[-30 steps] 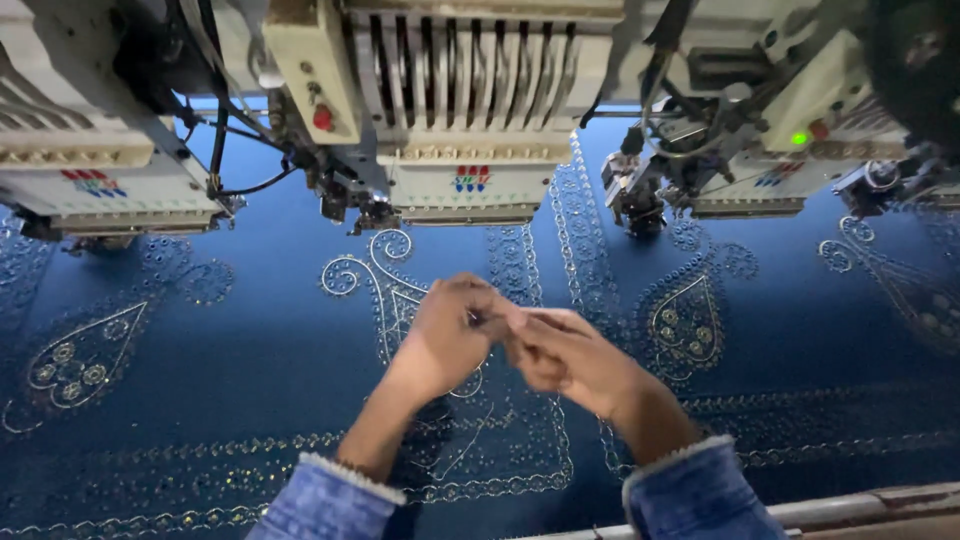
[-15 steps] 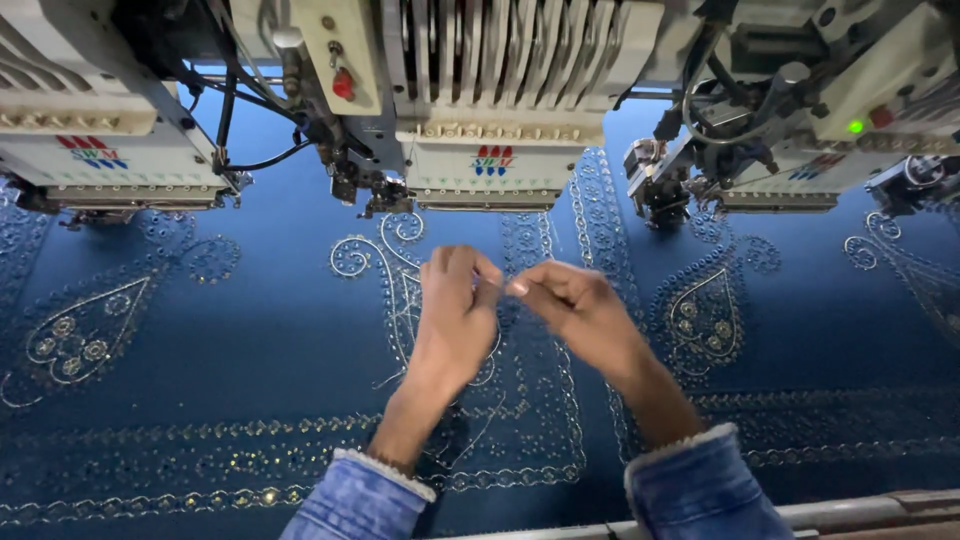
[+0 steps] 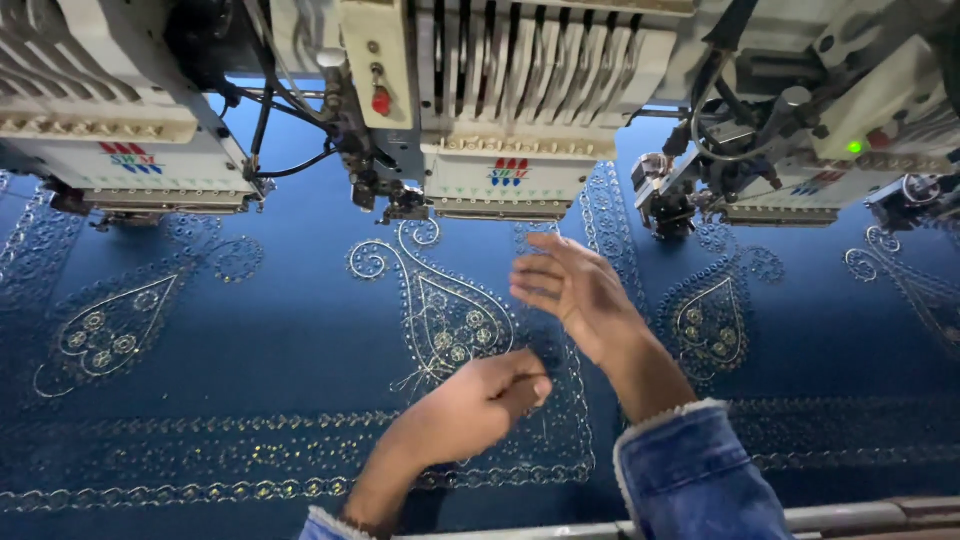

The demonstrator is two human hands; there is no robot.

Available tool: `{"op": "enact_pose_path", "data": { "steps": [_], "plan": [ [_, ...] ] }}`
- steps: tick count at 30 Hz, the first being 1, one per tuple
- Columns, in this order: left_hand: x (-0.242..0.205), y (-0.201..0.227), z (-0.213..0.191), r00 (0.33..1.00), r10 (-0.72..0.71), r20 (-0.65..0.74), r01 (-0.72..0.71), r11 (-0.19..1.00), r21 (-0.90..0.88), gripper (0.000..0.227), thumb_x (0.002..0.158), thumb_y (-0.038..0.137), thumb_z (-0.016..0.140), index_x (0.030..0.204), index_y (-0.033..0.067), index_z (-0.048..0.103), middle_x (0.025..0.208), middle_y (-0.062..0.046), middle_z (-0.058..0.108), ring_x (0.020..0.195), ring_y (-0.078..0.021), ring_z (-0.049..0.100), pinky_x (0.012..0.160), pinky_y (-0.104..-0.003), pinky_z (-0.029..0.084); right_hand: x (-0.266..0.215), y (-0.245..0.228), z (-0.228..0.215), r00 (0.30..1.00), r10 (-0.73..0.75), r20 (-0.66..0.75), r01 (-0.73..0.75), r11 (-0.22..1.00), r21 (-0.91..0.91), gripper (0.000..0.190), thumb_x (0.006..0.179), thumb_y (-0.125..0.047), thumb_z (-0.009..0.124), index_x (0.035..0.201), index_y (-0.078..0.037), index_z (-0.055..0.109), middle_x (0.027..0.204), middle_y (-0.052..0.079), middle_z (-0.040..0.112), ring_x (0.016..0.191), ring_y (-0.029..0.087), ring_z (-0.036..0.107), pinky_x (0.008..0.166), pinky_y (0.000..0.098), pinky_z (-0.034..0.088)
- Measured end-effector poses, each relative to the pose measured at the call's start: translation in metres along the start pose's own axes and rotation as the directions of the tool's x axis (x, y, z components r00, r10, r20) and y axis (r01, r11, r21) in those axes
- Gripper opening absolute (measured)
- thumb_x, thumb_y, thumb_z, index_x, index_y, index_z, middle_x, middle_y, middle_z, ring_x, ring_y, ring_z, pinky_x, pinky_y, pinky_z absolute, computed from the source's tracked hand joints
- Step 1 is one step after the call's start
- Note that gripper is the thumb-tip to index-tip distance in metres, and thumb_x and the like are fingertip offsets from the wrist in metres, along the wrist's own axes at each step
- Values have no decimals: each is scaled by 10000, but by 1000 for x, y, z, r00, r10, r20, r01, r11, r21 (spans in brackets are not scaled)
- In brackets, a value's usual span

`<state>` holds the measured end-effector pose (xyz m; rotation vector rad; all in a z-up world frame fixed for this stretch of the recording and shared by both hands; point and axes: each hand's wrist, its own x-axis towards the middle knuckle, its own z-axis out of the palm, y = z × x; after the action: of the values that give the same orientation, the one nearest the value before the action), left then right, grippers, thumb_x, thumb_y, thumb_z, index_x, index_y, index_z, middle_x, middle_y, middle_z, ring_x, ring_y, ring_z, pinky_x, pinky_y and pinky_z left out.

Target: The person threads an industrial multi-head embroidery machine, guiding thread through various eyelets, tensioners, and needles, and then operates the control panel to set the machine's parameters.

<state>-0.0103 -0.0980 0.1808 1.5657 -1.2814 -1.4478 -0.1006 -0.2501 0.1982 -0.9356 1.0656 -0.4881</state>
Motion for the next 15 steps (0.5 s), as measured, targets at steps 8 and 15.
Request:
{"op": "enact_pose_path", "data": {
  "steps": [8,15],
  "plan": [
    [-11,10,-10,997,69,-26,-73,968,-240,215,1093,273,491,930,142,540,754,22,481,643,-114,431,607,-295,397,7,-12,0,993,-101,-58,95,990,-108,197,1075,-170,424,1068,-67,592,784,3,452,697,139,435,656,290,415],
    [-7,-4,-11,959,134,-249,-217,913,-345,274,1062,387,451,989,136,533,711,37,425,589,-98,375,522,-279,338,3,-22,17,985,-160,-71,141,965,-222,388,1051,-232,411,1312,-58,639,661,-62,336,582,95,327,552,243,329]
  ]
}}
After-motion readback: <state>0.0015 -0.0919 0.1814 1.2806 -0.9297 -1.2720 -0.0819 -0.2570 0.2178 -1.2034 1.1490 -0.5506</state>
